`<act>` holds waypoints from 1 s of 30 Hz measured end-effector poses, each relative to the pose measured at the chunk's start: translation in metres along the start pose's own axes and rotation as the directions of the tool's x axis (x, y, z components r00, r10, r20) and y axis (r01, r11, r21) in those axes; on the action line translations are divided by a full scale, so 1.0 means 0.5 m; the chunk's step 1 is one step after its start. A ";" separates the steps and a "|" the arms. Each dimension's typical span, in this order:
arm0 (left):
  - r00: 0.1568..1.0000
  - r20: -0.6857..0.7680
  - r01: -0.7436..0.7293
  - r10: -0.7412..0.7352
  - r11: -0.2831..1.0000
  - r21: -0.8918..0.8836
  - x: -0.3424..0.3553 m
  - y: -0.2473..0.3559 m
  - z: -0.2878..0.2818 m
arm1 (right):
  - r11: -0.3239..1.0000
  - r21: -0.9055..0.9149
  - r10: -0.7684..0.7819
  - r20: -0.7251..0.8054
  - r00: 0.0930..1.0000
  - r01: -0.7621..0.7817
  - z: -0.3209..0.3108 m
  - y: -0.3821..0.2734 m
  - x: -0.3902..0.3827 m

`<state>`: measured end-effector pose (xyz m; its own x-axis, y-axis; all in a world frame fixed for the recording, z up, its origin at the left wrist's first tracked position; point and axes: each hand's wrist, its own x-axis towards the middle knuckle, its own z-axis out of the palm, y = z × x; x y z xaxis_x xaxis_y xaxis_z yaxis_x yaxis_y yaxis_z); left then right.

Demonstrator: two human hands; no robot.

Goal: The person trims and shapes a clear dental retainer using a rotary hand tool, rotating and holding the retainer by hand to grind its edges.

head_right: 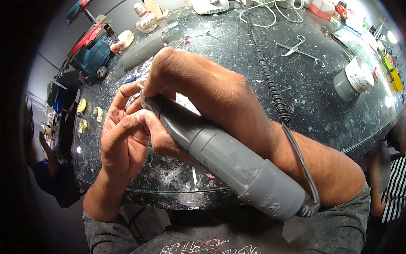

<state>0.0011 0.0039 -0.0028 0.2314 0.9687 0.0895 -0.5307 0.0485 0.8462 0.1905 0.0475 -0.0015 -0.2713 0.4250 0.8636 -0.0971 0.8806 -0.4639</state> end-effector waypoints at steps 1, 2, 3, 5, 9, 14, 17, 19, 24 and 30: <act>1.000 -0.001 0.000 0.000 1.000 0.000 0.000 -0.001 -0.001 | 0.999 -0.039 0.006 0.034 0.999 -0.005 -0.005 -0.006 0.003; 1.000 0.004 -0.025 0.025 0.999 0.028 -0.001 -0.002 -0.002 | 0.997 -0.077 0.013 0.067 0.998 -0.008 -0.007 -0.009 0.005; 0.999 0.013 -0.048 0.048 0.997 0.054 -0.001 -0.003 -0.002 | 0.997 -0.079 0.013 0.067 0.998 -0.008 -0.008 -0.008 0.004; 0.998 0.025 -0.066 0.064 0.994 0.088 0.000 -0.004 -0.004 | 0.995 -0.099 -0.015 0.082 0.997 0.023 -0.009 -0.003 0.003; 0.999 0.008 -0.045 0.044 0.994 0.103 0.000 0.007 0.008 | 0.993 -0.107 -0.050 -0.096 0.994 0.040 -0.002 0.010 0.004; 1.000 -0.002 0.014 -0.014 1.000 -0.003 0.001 0.011 0.018 | 0.994 -0.057 -0.097 -0.072 0.993 0.093 -0.004 0.014 0.004; 0.998 -0.046 0.029 -0.031 0.999 -0.025 -0.002 0.012 0.012 | 0.992 -0.086 -0.100 -0.039 0.994 0.096 0.001 0.023 -0.005; 0.999 -0.002 0.037 -0.037 0.996 -0.077 0.000 0.009 0.003 | 0.993 -0.076 -0.089 -0.009 0.996 0.088 -0.002 0.023 -0.005; 0.999 0.016 0.049 -0.047 0.993 -0.111 0.001 0.006 -0.001 | 0.991 -0.110 -0.078 0.000 0.997 0.077 -0.002 0.021 -0.006; 0.999 0.020 0.048 -0.046 0.993 -0.111 0.001 0.006 -0.002 | 0.997 -0.068 -0.038 -0.010 0.999 0.038 -0.002 0.016 -0.004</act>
<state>-0.0012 0.0050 -0.0005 0.2719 0.9604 0.0612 -0.6062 0.1215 0.7860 0.1910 0.0540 -0.0067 -0.2576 0.3931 0.8827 -0.0422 0.9080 -0.4167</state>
